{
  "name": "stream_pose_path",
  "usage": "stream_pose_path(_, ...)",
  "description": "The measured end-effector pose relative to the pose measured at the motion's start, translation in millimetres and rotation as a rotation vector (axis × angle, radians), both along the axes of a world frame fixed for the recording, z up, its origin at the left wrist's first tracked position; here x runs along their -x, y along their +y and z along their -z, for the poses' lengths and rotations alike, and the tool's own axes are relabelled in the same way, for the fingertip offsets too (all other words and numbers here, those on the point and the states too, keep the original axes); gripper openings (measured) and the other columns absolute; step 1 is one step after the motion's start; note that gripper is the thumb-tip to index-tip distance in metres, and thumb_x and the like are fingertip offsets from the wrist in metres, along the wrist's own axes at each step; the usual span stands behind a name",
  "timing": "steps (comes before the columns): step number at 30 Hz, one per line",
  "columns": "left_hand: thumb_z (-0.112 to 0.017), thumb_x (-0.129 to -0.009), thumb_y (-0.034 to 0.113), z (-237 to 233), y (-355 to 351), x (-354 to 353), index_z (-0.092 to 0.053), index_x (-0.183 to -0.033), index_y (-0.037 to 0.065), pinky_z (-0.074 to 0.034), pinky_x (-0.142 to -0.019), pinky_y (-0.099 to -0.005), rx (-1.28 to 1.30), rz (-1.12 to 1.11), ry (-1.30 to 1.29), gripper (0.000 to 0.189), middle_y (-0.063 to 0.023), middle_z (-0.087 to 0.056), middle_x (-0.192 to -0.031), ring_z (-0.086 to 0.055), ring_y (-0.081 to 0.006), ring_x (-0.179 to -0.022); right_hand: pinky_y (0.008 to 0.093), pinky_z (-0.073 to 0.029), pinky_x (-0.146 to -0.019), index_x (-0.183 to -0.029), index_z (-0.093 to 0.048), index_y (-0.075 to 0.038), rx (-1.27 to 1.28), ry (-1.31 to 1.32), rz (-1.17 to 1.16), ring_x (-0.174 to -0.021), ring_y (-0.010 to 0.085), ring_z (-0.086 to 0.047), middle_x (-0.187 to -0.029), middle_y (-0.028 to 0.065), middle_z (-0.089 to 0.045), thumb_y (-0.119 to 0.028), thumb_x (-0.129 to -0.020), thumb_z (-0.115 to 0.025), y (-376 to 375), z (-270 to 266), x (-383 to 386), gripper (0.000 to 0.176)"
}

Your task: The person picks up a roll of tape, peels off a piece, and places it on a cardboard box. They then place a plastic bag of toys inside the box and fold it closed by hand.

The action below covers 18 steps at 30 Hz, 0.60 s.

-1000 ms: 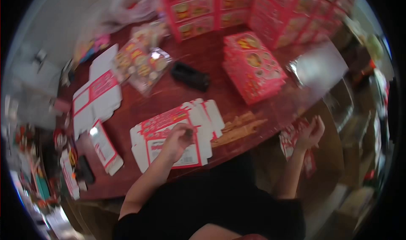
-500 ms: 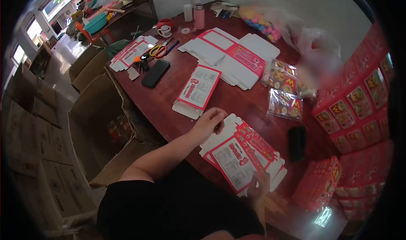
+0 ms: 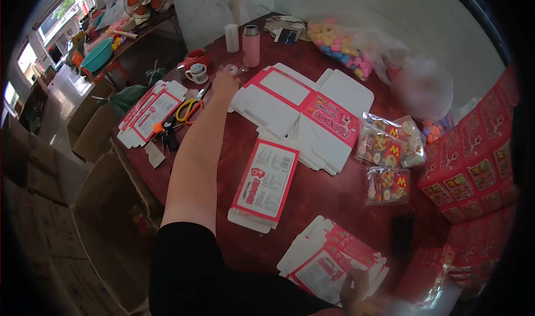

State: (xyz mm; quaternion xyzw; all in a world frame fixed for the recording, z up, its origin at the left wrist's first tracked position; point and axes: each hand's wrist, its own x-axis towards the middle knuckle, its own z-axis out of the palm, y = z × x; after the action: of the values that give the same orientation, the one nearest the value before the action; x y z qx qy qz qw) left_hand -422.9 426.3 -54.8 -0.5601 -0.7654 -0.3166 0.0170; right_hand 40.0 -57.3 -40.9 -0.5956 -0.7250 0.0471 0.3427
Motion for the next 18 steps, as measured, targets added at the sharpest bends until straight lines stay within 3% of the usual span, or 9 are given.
stream_pose_path(3, -0.065, -0.078, 0.029, 26.1, 54.6, 19.3, -0.043, -0.128, 0.019, -0.049, -0.081, -0.0459, 0.122, -0.077, 0.108, 0.056, -0.0212, -0.053, -0.112, -0.058, -0.0389, -0.096, 0.0367, -0.045, -0.068, -0.093, -0.058, -0.004, 0.025, -0.058, 0.040, -0.076, 0.0294, -0.056, -0.086, 0.0133, -0.057, 0.010, -0.069, -0.060, 20.2, -7.6, 6.3, 0.028)
stream_pose_path(8, -0.062, -0.080, 0.029, 63.3, 93.2, 44.2, -0.056, -0.116, 0.016, -0.048, -0.083, -0.0453, 0.226, -0.087, 0.191, 0.039, -0.0205, -0.052, -0.114, -0.057, -0.0387, -0.098, 0.0367, -0.045, -0.068, -0.095, -0.057, -0.004, 0.058, -0.104, 0.066, -0.077, 0.0294, -0.056, -0.089, 0.0137, -0.057, 0.010, -0.069, -0.061, 43.4, -14.2, 15.2, 0.030)
stream_pose_path(11, -0.059, -0.082, 0.023, 73.3, 105.6, 56.5, -0.061, -0.110, 0.013, -0.047, -0.085, -0.0448, 0.190, -0.033, 0.111, 0.030, -0.0199, -0.051, -0.116, -0.056, -0.0382, -0.103, 0.0368, -0.046, -0.069, -0.097, -0.057, -0.005, 0.073, -0.125, 0.070, -0.078, 0.0294, -0.056, -0.091, 0.0140, -0.056, 0.009, -0.069, -0.062, 49.6, -16.1, 18.6, 0.032)
stream_pose_path(14, -0.061, -0.082, 0.024, 48.9, 80.3, 41.5, -0.063, -0.106, 0.009, -0.047, -0.086, -0.0431, 0.154, -0.049, 0.112, 0.028, -0.0196, -0.052, -0.114, -0.056, -0.0369, -0.101, 0.0368, -0.046, -0.069, -0.098, -0.057, -0.005, 0.067, -0.138, 0.066, -0.079, 0.0294, -0.056, -0.093, 0.0142, -0.056, 0.009, -0.068, -0.062, 53.5, -19.5, 20.8, 0.033)
stream_pose_path(18, -0.062, -0.083, 0.023, 40.8, 72.1, 54.4, -0.063, -0.100, 0.005, -0.047, -0.085, -0.0395, -0.110, 0.171, -0.021, 0.025, -0.0192, -0.050, -0.113, -0.055, -0.0346, -0.099, 0.0368, -0.046, -0.070, -0.100, -0.057, -0.006, 0.037, -0.156, 0.046, -0.080, 0.0294, -0.056, -0.096, 0.0146, -0.056, 0.009, -0.068, -0.063, 47.1, -28.5, 20.8, 0.035)
